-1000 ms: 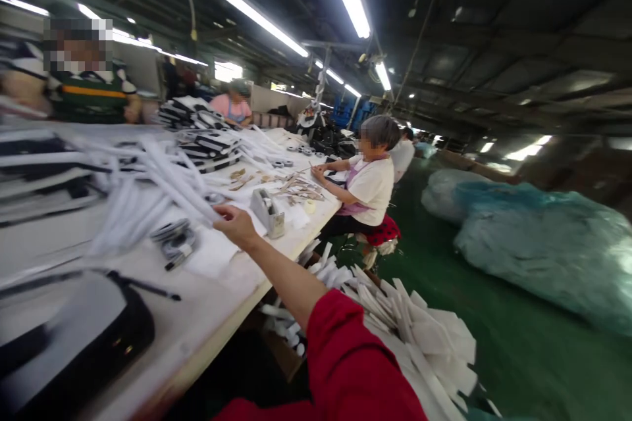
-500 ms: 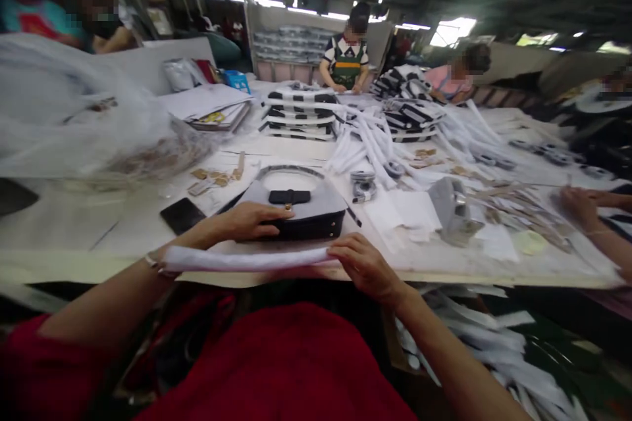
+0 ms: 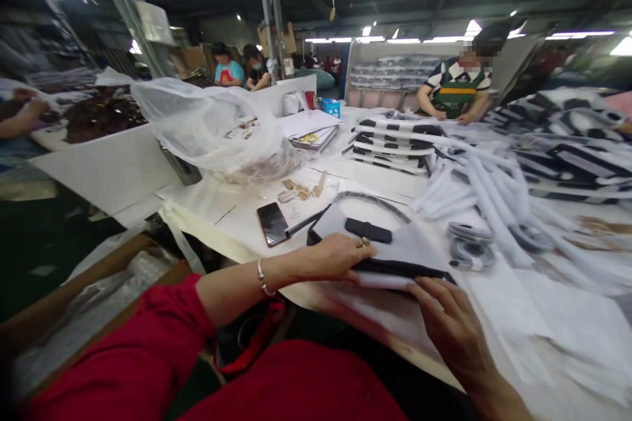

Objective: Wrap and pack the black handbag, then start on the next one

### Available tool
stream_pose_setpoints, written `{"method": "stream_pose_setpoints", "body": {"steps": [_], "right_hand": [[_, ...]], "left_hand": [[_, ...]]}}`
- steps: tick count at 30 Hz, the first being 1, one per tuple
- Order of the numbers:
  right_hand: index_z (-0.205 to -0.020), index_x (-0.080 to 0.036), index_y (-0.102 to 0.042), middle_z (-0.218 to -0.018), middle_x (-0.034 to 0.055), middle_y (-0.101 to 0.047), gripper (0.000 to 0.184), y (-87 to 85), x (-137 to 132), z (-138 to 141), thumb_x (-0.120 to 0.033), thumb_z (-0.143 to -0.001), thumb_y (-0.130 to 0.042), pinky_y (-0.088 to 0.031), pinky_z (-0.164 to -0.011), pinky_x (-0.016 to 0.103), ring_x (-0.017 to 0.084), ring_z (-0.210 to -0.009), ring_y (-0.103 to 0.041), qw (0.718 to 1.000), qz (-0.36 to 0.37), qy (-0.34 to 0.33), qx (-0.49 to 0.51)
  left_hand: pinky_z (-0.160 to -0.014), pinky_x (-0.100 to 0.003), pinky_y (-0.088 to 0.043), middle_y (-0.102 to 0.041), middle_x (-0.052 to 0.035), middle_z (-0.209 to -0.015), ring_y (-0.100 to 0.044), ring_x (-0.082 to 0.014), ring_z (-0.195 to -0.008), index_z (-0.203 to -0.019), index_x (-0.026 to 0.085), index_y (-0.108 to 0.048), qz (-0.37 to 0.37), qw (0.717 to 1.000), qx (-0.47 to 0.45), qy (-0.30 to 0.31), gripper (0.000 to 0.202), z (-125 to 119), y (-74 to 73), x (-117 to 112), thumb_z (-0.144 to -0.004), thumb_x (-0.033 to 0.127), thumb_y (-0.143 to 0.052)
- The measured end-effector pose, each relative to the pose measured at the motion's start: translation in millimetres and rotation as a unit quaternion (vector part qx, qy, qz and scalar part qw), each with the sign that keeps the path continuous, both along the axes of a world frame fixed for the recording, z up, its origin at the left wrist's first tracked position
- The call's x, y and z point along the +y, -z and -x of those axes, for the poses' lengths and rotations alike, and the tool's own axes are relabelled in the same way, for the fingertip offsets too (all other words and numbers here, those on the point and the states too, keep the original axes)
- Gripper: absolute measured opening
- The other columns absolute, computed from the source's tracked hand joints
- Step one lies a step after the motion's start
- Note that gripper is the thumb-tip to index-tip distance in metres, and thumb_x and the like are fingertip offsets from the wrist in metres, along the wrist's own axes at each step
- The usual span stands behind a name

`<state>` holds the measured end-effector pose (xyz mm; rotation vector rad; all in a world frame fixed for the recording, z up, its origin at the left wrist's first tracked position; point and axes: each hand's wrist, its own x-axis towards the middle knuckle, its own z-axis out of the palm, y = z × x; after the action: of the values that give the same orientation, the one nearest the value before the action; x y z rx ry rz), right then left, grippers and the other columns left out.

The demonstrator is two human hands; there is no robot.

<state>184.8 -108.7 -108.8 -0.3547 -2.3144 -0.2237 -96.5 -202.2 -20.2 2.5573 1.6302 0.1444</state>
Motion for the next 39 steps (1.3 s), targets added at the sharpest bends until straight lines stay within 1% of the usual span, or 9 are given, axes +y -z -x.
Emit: {"method": "stream_pose_setpoints", "body": {"steps": [8, 13, 18, 21, 24, 28, 33, 35, 39], "right_hand": [[-0.105, -0.023, -0.070, -0.097, 0.0089, -0.067, 0.025, -2.2, -9.3, 3.8, -0.013, -0.093, -0.052, -0.053, -0.086, 0.038, 0.022, -0.094, -0.061, 0.999, 0.030, 0.035, -0.017], [-0.107, -0.022, -0.067, -0.101, 0.0084, -0.068, 0.017, -12.6, -17.5, 6.2, -0.022, -0.090, -0.064, -0.050, -0.090, 0.040, 0.023, -0.099, -0.061, 0.996, 0.020, 0.088, -0.009], [-0.135, -0.021, -0.051, -0.135, 0.0137, -0.058, 0.053, -39.9, -22.5, 29.0, -0.042, -0.089, -0.066, -0.031, -0.114, 0.055, 0.032, -0.132, -0.047, 0.993, 0.042, 0.097, -0.052], [-0.136, -0.021, -0.052, -0.136, 0.0129, -0.058, 0.053, -47.5, -22.0, 49.3, -0.037, -0.088, -0.068, -0.022, -0.118, 0.058, 0.032, -0.131, -0.048, 0.986, 0.088, 0.076, -0.118], [-0.132, -0.019, -0.056, -0.131, 0.0131, -0.061, 0.049, -42.7, -24.3, 63.5, -0.024, -0.085, -0.069, -0.029, -0.115, 0.056, 0.030, -0.121, -0.055, 0.981, 0.119, 0.090, -0.125], [-0.136, -0.020, -0.052, -0.133, 0.0129, -0.059, 0.048, -36.4, -33.7, 69.1, -0.020, -0.089, -0.062, -0.032, -0.114, 0.052, 0.028, -0.129, -0.048, 0.989, 0.068, 0.120, -0.058], [-0.138, -0.025, -0.050, -0.150, 0.0093, -0.045, 0.049, -55.6, -38.4, 72.1, -0.021, -0.091, -0.060, -0.017, -0.118, 0.063, 0.033, -0.147, -0.021, 0.986, -0.016, 0.136, -0.091], [-0.127, -0.019, -0.059, -0.144, 0.0114, -0.051, 0.036, -63.5, -35.6, 74.0, -0.019, -0.090, -0.060, -0.014, -0.119, 0.062, 0.034, -0.145, -0.026, 0.980, -0.023, 0.134, -0.142], [-0.102, -0.015, -0.068, -0.102, 0.0108, -0.070, 0.018, -63.7, -29.3, 74.8, -0.013, -0.092, -0.054, -0.015, -0.121, 0.056, 0.029, -0.126, -0.052, 0.965, -0.010, 0.147, -0.218]], "left_hand": [[-0.094, -0.041, -0.047, -0.058, -0.0172, -0.128, -0.060, -0.0305, -0.113, -0.139, 0.018, -0.036, -0.078, 0.995, 0.012, -0.053, 0.085, -10.2, 31.4, -10.5, -0.071, 0.038, -0.083], [-0.087, -0.038, -0.050, -0.063, -0.0111, -0.120, -0.064, -0.0257, -0.101, -0.135, 0.022, -0.042, -0.102, 0.992, 0.024, -0.072, 0.065, -12.8, 40.4, -6.2, -0.078, 0.022, -0.076], [-0.083, -0.034, -0.051, -0.067, -0.0087, -0.108, -0.066, -0.0222, -0.094, -0.132, 0.023, -0.048, -0.135, 0.986, 0.028, -0.098, 0.043, -17.8, 49.5, -8.3, -0.091, 0.016, -0.058], [-0.079, -0.033, -0.051, -0.068, -0.0085, -0.101, -0.066, -0.0213, -0.090, -0.131, 0.021, -0.049, -0.148, 0.983, 0.026, -0.109, 0.037, -19.8, 54.0, -7.3, -0.095, 0.018, -0.051], [-0.075, -0.031, -0.050, -0.068, -0.0079, -0.095, -0.066, -0.0203, -0.084, -0.131, 0.020, -0.050, -0.161, 0.979, 0.034, -0.125, 0.034, -20.5, 58.5, -5.2, -0.096, 0.022, -0.049], [-0.074, -0.030, -0.048, -0.067, -0.0073, -0.094, -0.065, -0.0188, -0.082, -0.129, 0.021, -0.052, -0.185, 0.975, 0.047, -0.117, 0.031, -20.0, 64.4, -4.1, -0.098, 0.022, -0.046], [-0.075, -0.031, -0.049, -0.067, -0.0064, -0.096, -0.065, -0.0194, -0.084, -0.132, 0.022, -0.050, -0.224, 0.967, 0.080, -0.089, 0.035, -18.5, 68.8, -4.2, -0.098, 0.019, -0.046], [-0.076, -0.032, -0.049, -0.067, -0.0067, -0.097, -0.065, -0.0196, -0.084, -0.133, 0.022, -0.050, -0.226, 0.966, 0.086, -0.087, 0.035, -19.0, 69.6, -4.8, -0.098, 0.018, -0.046], [-0.081, -0.033, -0.050, -0.067, -0.0097, -0.107, -0.065, -0.0208, -0.094, -0.132, 0.020, -0.050, -0.213, 0.970, 0.088, -0.080, 0.035, -21.4, 68.1, -8.8, -0.097, 0.016, -0.046]]}}
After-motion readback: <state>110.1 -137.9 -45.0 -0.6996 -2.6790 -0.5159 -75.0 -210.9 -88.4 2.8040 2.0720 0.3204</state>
